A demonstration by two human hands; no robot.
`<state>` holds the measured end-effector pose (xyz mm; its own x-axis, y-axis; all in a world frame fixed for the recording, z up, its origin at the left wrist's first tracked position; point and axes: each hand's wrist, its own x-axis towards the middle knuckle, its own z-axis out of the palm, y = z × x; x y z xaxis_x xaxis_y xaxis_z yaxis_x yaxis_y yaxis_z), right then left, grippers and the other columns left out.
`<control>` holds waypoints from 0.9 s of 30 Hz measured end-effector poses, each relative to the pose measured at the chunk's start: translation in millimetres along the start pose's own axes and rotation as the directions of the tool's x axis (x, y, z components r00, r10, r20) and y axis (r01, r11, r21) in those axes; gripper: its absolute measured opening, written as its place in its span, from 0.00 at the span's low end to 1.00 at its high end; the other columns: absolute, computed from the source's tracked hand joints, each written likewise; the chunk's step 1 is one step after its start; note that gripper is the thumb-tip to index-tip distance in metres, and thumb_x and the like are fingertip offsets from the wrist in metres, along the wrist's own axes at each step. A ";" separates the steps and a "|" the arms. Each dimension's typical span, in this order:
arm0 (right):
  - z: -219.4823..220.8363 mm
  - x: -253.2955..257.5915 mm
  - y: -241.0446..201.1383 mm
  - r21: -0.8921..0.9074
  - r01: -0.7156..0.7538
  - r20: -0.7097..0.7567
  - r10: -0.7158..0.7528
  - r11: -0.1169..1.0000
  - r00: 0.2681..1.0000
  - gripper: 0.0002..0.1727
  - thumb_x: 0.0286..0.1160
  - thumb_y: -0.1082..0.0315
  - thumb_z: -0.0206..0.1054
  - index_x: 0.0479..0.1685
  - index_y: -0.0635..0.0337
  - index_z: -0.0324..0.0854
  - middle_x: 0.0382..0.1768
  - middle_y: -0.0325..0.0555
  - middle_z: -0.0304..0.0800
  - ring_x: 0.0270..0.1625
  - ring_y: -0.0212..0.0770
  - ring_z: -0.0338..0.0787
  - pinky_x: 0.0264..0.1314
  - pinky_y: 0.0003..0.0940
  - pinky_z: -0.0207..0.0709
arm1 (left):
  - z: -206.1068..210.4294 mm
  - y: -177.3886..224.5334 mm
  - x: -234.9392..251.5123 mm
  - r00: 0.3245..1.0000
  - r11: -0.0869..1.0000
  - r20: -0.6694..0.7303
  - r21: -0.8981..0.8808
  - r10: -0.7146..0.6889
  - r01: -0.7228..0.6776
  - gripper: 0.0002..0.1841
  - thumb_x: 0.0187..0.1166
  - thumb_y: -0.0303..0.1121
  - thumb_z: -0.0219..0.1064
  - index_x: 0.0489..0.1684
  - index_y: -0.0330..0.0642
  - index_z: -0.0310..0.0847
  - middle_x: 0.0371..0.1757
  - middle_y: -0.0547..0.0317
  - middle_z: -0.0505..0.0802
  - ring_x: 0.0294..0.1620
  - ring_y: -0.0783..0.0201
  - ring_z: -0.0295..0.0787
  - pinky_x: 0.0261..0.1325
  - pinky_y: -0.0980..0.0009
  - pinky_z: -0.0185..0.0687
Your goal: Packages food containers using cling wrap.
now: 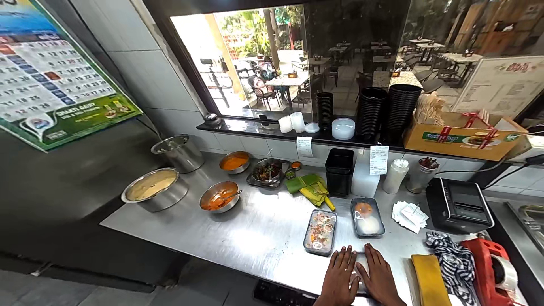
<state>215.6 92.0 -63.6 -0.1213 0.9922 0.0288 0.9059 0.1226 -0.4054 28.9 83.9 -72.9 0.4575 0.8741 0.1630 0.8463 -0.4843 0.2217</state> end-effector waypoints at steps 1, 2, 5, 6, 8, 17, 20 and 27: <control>-3.2 -2.4 5.7 -0.043 0.035 0.021 -0.034 0.998 0.999 0.52 0.79 0.23 0.38 0.93 0.53 0.57 0.92 0.44 0.59 0.92 0.49 0.61 0.88 0.60 0.56 | -2.9 -0.8 0.8 1.000 1.000 0.024 -0.007 0.015 -0.015 0.38 0.86 0.59 0.39 0.95 0.49 0.54 0.95 0.58 0.58 0.96 0.56 0.48 0.94 0.46 0.42; -6.2 -4.8 9.3 -0.080 0.055 0.039 -0.052 0.995 0.998 0.53 0.78 0.21 0.37 0.94 0.52 0.55 0.93 0.43 0.58 0.93 0.47 0.59 0.91 0.63 0.51 | -5.8 -1.5 1.9 0.998 0.999 0.048 -0.018 0.029 -0.028 0.39 0.87 0.60 0.39 0.95 0.49 0.54 0.95 0.58 0.58 0.96 0.56 0.49 0.94 0.46 0.42; -6.4 -7.5 8.6 -0.117 0.031 0.031 -0.028 0.993 0.999 0.56 0.76 0.19 0.35 0.94 0.52 0.57 0.93 0.44 0.58 0.94 0.49 0.57 0.91 0.67 0.44 | -10.7 -0.1 6.6 0.994 0.997 0.101 -0.071 0.035 -0.028 0.40 0.84 0.61 0.44 0.94 0.49 0.54 0.95 0.58 0.59 0.96 0.57 0.48 0.94 0.46 0.40; -4.1 -6.5 5.7 -0.116 0.008 0.014 -0.006 0.993 1.000 0.55 0.76 0.20 0.35 0.93 0.53 0.58 0.92 0.45 0.59 0.93 0.50 0.58 0.90 0.68 0.45 | -11.5 0.9 9.0 0.994 0.997 0.109 -0.069 0.032 -0.024 0.42 0.83 0.63 0.45 0.94 0.48 0.54 0.95 0.58 0.59 0.96 0.56 0.47 0.94 0.45 0.39; 0.0 -7.4 0.6 -0.110 -0.038 0.007 0.039 0.993 0.999 0.54 0.78 0.21 0.34 0.93 0.53 0.59 0.92 0.45 0.60 0.93 0.52 0.58 0.90 0.69 0.45 | -7.6 2.7 9.1 0.996 0.999 0.088 -0.030 0.031 -0.029 0.43 0.83 0.65 0.44 0.95 0.47 0.54 0.95 0.58 0.59 0.96 0.55 0.48 0.93 0.43 0.39; -1.7 -56.3 6.0 -0.099 0.000 -0.039 -0.004 0.995 0.999 0.56 0.77 0.21 0.38 0.95 0.57 0.53 0.93 0.51 0.56 0.94 0.52 0.54 0.91 0.71 0.39 | -9.0 4.4 7.3 0.982 0.992 0.147 -0.040 0.121 -0.116 0.41 0.82 0.66 0.43 0.94 0.56 0.55 0.96 0.65 0.57 0.96 0.58 0.45 0.94 0.41 0.35; 0.8 -66.8 8.1 -0.115 0.014 -0.058 -0.020 0.993 0.998 0.54 0.80 0.23 0.37 0.94 0.59 0.54 0.93 0.52 0.56 0.94 0.51 0.55 0.92 0.69 0.40 | -7.5 11.2 5.3 0.980 0.994 0.161 -0.033 0.113 -0.109 0.40 0.83 0.65 0.39 0.95 0.58 0.54 0.97 0.66 0.55 0.97 0.58 0.42 0.94 0.39 0.32; 8.3 -62.5 8.2 -0.115 -0.022 -0.114 0.009 0.993 0.993 0.54 0.79 0.23 0.38 0.93 0.58 0.57 0.91 0.50 0.60 0.94 0.49 0.57 0.94 0.61 0.44 | -4.3 3.7 14.6 0.975 0.987 0.153 -0.028 0.159 -0.156 0.38 0.85 0.64 0.39 0.94 0.61 0.55 0.96 0.68 0.55 0.97 0.59 0.42 0.94 0.40 0.31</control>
<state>227.3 30.8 -76.2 -0.0664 0.9894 0.1293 0.9490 0.1026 -0.2982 37.5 94.8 -65.7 0.6222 0.7814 0.0469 0.7566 -0.6157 0.2202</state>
